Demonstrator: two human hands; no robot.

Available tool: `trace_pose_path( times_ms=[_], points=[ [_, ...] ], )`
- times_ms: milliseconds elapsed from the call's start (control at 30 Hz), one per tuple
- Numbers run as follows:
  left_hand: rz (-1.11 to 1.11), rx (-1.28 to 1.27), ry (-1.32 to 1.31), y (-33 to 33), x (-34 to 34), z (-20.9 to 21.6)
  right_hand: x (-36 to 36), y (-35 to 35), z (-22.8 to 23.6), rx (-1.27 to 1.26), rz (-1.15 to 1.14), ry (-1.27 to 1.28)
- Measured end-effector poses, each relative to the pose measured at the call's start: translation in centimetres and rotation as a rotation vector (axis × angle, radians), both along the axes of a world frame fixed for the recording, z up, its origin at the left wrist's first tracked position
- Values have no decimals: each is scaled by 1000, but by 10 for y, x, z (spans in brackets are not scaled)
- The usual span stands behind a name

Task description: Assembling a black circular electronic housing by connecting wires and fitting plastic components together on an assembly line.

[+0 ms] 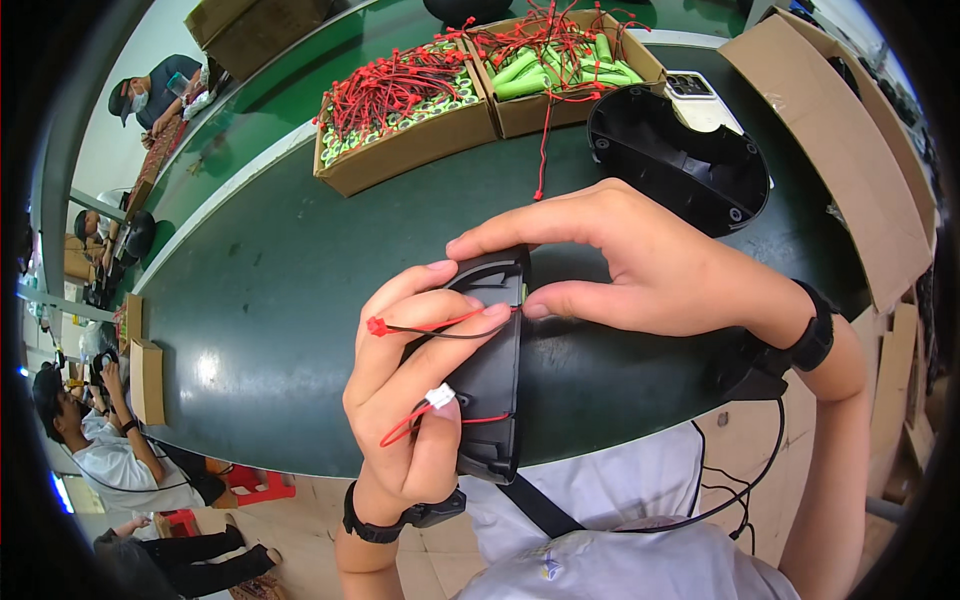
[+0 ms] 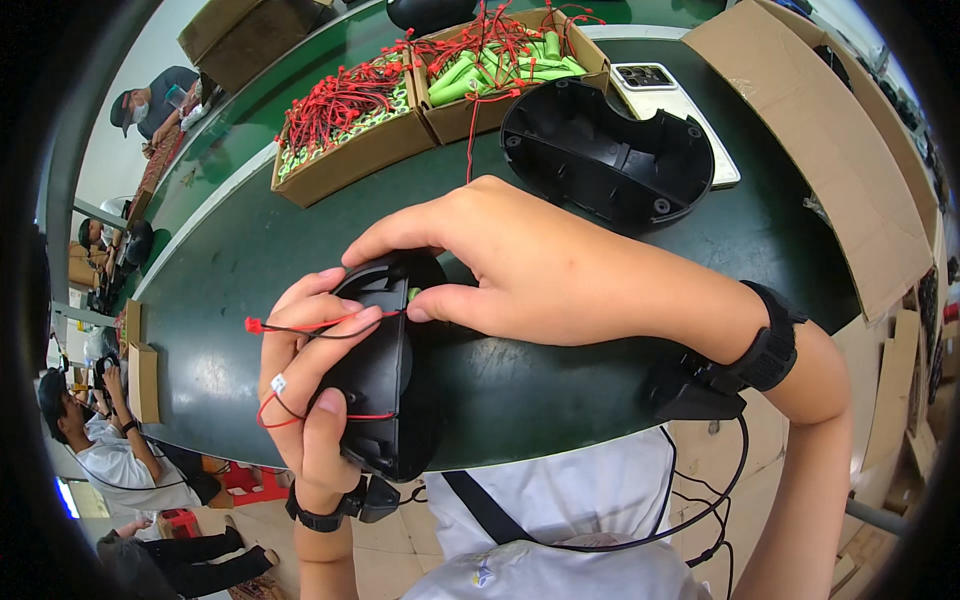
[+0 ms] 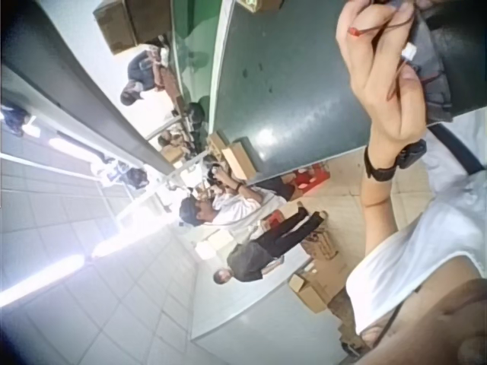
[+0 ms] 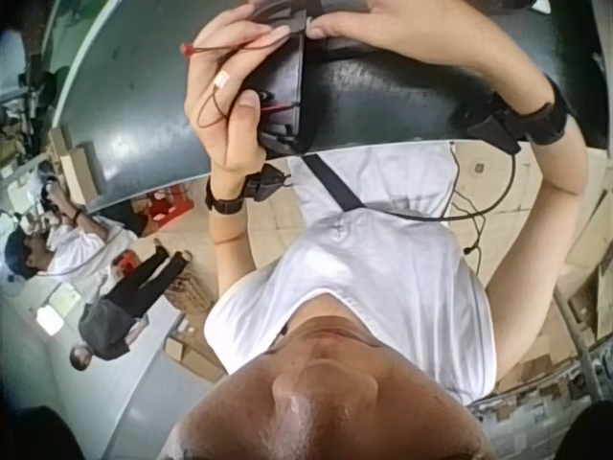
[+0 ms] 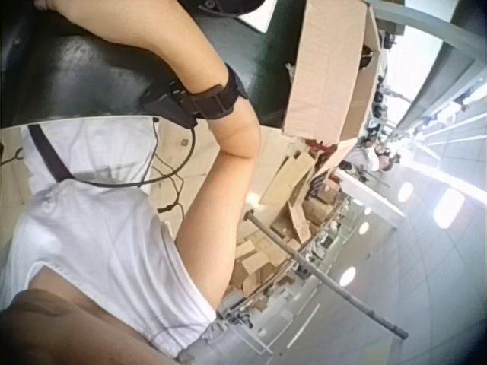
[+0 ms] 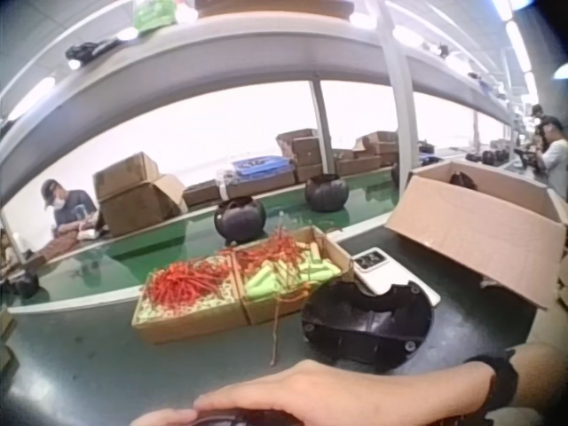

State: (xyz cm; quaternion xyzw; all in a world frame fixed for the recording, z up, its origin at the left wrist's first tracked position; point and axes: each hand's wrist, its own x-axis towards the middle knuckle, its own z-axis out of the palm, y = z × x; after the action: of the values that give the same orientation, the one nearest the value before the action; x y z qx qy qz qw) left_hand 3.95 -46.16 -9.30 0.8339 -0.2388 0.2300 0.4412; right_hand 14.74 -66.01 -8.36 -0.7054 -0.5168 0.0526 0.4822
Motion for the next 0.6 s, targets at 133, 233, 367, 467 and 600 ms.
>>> trace_pose_path(
  times_ms=[133,233,367,467,600],
  points=[
    [-5,-3,26,5,0,-3,1,0,0,-17,20,67],
    [-40,59,-22,5,5,-2,0,0,0,-61,4,89],
    [-57,137,31,4,2,4,1,2,-1,-35,16,48],
    [-33,38,8,3,2,-2,0,2,-3,-47,2,39],
    [-22,89,-25,-1,4,-2,-1,-4,-1,-53,-6,27]
  ],
)
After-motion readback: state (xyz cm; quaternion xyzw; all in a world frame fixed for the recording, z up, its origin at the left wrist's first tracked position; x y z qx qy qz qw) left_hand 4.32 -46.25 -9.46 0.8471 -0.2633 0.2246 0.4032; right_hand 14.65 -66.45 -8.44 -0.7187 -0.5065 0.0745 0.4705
